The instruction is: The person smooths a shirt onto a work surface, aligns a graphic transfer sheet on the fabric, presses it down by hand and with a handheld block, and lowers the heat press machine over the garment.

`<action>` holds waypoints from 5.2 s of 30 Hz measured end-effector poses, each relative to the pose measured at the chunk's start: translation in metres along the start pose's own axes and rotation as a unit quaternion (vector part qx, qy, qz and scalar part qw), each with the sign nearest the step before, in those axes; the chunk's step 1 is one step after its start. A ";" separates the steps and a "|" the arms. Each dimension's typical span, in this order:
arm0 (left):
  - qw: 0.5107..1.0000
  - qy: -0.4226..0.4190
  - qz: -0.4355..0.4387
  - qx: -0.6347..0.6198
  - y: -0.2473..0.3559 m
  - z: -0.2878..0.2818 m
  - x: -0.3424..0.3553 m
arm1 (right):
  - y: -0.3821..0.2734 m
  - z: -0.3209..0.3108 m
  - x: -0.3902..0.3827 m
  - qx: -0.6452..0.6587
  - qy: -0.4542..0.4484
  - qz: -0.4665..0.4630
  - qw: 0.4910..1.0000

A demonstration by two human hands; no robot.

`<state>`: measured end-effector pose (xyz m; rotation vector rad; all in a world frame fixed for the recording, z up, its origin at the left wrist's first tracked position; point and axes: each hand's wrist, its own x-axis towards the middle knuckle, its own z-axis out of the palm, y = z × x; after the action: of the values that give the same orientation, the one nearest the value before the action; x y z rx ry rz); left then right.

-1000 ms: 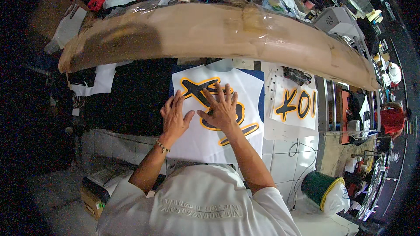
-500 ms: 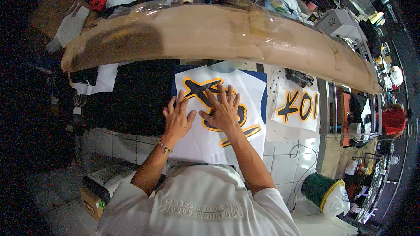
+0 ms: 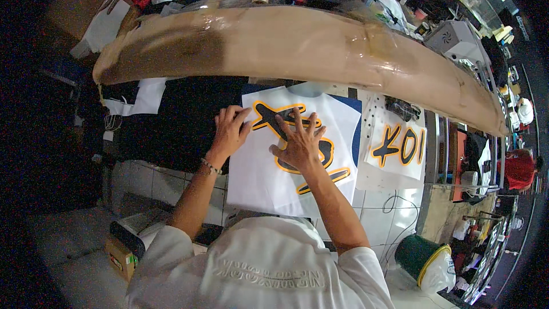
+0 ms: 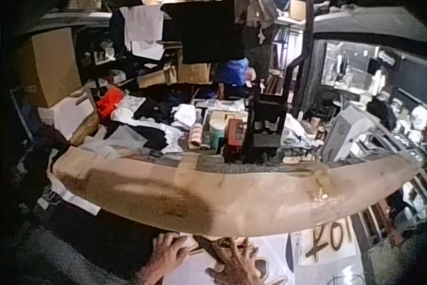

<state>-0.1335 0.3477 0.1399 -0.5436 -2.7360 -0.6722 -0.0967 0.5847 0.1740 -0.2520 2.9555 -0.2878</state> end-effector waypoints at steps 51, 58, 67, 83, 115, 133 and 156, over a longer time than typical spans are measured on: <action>0.999 -0.029 -0.019 -0.015 -0.012 0.002 0.003 | -0.002 0.003 -0.001 -0.005 -0.010 0.039 0.999; 0.999 -0.026 -0.002 0.020 -0.011 0.000 0.003 | -0.002 0.001 -0.001 -0.005 -0.018 0.041 0.999; 0.999 -0.016 -0.020 -0.021 -0.013 0.006 -0.002 | -0.006 -0.001 -0.001 -0.009 -0.026 0.041 0.999; 0.996 -0.018 -0.023 -0.079 -0.027 0.009 0.016 | -0.007 0.003 0.011 0.045 0.034 -0.016 0.998; 0.548 -0.137 -0.364 -0.740 -0.020 0.021 0.061 | -0.009 0.004 0.015 -0.021 -0.002 -0.014 1.000; 0.937 -0.066 -0.201 -0.277 -0.007 -0.005 0.030 | -0.012 0.013 0.013 0.026 0.028 0.006 0.999; 0.995 -0.057 -0.077 0.034 0.033 0.005 -0.053 | -0.009 0.019 0.011 0.051 0.057 -0.016 0.997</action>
<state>-0.0737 0.3614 0.1306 -0.3701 -2.9191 -0.5980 -0.1031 0.5709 0.1562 -0.2791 3.0383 -0.4713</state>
